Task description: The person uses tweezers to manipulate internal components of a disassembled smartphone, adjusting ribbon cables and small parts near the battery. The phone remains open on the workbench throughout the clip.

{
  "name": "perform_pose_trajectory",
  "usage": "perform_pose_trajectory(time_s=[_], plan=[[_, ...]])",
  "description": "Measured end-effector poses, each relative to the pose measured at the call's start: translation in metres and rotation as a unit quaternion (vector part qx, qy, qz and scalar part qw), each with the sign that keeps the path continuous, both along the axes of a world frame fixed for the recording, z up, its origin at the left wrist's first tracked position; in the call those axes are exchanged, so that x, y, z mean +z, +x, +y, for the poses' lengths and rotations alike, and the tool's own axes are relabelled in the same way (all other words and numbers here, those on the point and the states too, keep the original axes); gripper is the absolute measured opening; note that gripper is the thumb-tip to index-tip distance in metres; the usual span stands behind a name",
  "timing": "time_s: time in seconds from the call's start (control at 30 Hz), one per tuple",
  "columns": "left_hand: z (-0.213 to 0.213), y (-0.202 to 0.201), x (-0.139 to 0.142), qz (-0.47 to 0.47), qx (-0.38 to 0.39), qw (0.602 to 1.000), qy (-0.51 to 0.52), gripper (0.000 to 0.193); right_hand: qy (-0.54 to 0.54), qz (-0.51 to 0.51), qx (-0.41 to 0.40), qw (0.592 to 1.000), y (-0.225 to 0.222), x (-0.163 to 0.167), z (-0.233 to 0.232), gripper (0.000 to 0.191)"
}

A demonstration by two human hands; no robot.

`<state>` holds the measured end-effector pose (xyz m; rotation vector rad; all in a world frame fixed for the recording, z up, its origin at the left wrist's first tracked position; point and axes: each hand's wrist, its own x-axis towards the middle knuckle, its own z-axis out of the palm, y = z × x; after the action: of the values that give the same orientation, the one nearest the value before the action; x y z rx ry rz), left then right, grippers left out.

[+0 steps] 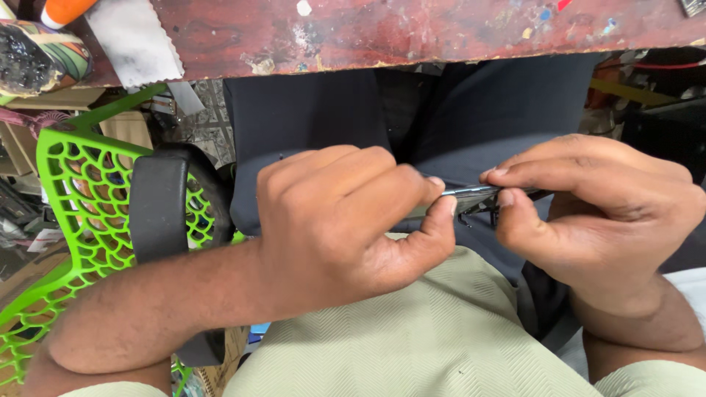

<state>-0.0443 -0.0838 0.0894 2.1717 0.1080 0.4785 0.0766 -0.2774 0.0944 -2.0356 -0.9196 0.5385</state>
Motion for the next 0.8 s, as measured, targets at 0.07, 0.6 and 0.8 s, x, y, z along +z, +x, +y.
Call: perform_pose_trajectory(time_s=[0.07,0.6,0.8], plan=[[-0.001,0.001,0.001,0.025,-0.002,1.0,0.009,0.013,-0.007,-0.007,-0.005,1.0,0.001,0.0,0.0,0.011],[-0.004,0.0,-0.011,0.007,0.034,0.998,0.042,0.015,-0.009,-0.027,0.013,1.0,-0.003,-0.001,0.008,0.009],[-0.002,0.002,-0.012,-0.004,0.011,0.999,0.035,0.017,-0.006,-0.044,0.012,0.999,0.0,-0.002,0.006,0.01]])
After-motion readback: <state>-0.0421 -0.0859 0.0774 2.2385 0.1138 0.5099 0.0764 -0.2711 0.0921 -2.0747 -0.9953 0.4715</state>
